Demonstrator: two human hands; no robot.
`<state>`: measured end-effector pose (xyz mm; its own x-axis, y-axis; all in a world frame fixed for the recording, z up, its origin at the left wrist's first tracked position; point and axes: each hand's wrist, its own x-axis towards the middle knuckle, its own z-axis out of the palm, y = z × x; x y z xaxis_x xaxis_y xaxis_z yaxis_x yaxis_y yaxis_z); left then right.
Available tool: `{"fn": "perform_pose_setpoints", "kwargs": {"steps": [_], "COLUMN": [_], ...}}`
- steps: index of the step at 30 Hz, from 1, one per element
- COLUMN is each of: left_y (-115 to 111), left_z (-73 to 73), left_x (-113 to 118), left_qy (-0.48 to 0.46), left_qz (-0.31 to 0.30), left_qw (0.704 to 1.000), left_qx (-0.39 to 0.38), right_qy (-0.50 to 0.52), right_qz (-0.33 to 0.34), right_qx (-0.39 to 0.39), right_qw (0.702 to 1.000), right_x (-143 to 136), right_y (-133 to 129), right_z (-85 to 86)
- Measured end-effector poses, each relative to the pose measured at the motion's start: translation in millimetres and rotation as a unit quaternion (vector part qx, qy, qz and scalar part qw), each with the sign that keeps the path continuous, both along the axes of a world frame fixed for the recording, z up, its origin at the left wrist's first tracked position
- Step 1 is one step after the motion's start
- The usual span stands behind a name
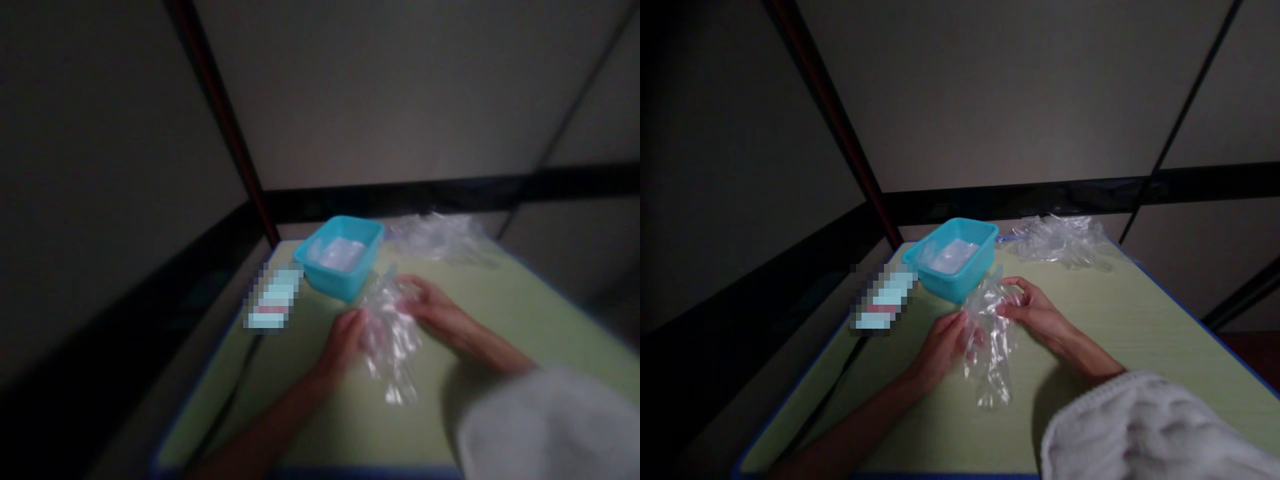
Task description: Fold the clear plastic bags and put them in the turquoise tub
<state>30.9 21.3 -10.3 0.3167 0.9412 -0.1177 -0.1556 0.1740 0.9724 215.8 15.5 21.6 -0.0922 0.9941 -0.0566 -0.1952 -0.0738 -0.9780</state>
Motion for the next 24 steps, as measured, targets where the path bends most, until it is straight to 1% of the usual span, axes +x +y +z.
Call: {"fn": "perform_pose_setpoints", "kwargs": {"steps": [3,5,7,10,13,18,21,24], "left_y": [0.6,1.1,1.5,1.9,2.3,3.6,5.1,6.4], "left_z": [2.1,1.7,1.3,2.3,3.9,1.3,-2.2,-3.3], "left_x": [0.0,-0.4,-1.4,-3.7,-5.3,-5.5,-5.8,-5.8], "left_qy": [-0.013,-0.013,-0.012,-0.007,0.007,0.006,-0.008,-0.009], "left_qz": [0.004,0.025,0.037,0.036,0.054,0.064,0.066,0.076], "left_qw": [0.999,0.999,0.999,0.999,0.998,0.997,0.997,0.997], "left_qx": [-0.029,-0.037,-0.026,0.014,0.038,0.039,0.036,0.026], "right_qy": [0.008,0.008,0.003,-0.006,-0.025,-0.050,-0.050,-0.043], "right_qz": [0.000,-0.009,-0.023,-0.053,-0.102,-0.179,-0.203,-0.205], "right_qx": [-0.002,-0.010,-0.018,-0.017,0.008,0.044,0.049,0.035], "right_qw": [1.000,1.000,1.000,0.998,0.994,0.982,0.977,0.977], "right_x": [2.3,5.6,9.3,14.5,19.4,30.2,38.6,44.1], "right_y": [2.9,4.1,4.7,5.3,8.0,18.9,24.5,26.2], "right_z": [1.7,2.9,3.7,3.4,-0.1,-12.9,-18.1,-16.6]}}
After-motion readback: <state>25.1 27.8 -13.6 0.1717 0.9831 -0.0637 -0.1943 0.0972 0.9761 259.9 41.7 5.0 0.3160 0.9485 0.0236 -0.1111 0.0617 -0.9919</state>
